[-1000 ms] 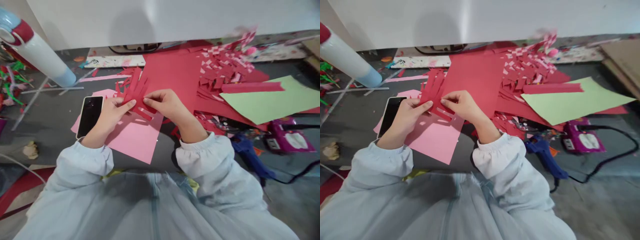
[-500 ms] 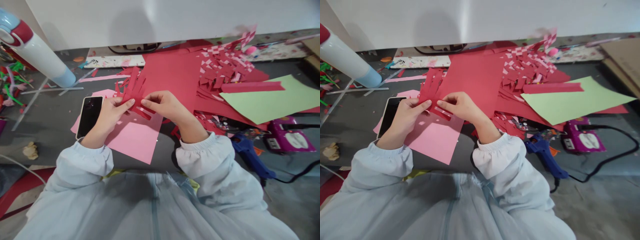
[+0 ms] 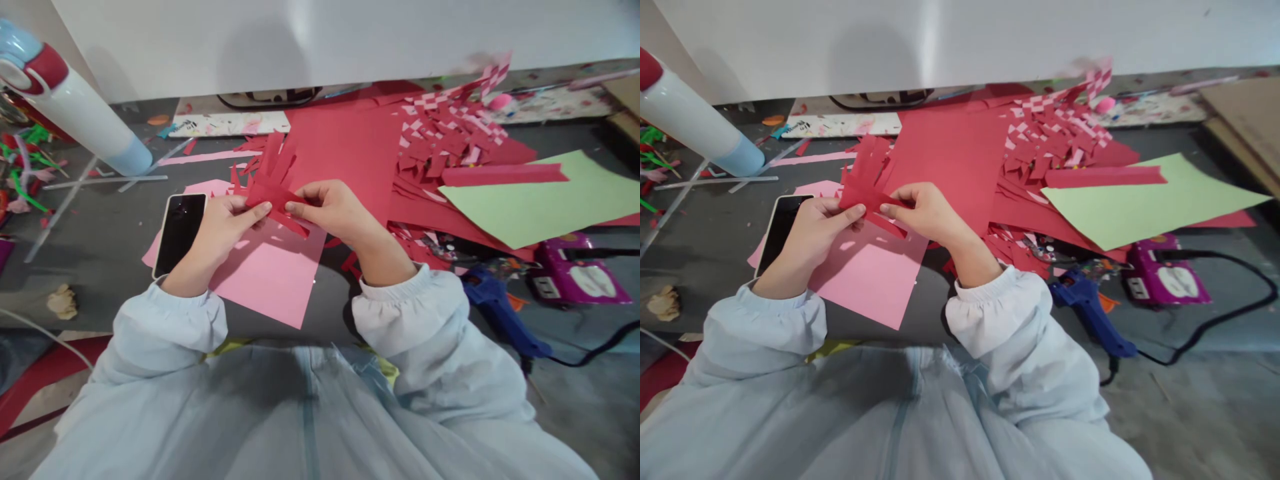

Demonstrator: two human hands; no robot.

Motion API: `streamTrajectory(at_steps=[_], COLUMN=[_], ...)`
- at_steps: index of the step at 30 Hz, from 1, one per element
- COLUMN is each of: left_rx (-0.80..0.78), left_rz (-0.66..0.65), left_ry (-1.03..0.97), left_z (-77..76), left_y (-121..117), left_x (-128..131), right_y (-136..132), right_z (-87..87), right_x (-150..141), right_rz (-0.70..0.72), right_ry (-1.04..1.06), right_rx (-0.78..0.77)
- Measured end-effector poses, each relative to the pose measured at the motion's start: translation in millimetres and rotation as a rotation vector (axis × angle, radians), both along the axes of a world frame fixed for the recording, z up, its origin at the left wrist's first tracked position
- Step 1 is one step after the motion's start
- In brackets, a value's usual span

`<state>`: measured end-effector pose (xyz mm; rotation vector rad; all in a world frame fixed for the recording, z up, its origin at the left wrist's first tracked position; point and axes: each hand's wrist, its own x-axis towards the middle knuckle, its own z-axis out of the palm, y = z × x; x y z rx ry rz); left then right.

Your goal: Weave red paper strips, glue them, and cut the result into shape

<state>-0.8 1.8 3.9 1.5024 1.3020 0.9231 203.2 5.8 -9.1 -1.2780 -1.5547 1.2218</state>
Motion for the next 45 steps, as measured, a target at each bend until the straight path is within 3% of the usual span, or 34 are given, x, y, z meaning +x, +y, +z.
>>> streamTrajectory(at_steps=[9,16,24,36,45], left_rx=[-0.003,0.004,-0.003,-0.005,0.061], left_rz=[0.001,0.029,0.056,-0.037,-0.024], left_ry=[-0.021,-0.028,0.044,0.063,0.094], left_z=[-9.6,-5.3,1.7,3.5,6.6], left_y=[2,0,-4,-4,-5], left_x=[-3,-2,0,1,2], right_y=[-2,-3,1,-2,-1], right_z=[1.0,2.0,-2.1,3.0,2.6], right_x=[2,1,-1,-1,2], right_rz=[0.064,0.113,-0.062,-0.062,-0.042], right_ry=[-0.018,-0.017,0.150,0.104,0.051], right_rx=[0.005,-0.012,0.021,0.023,0.045])
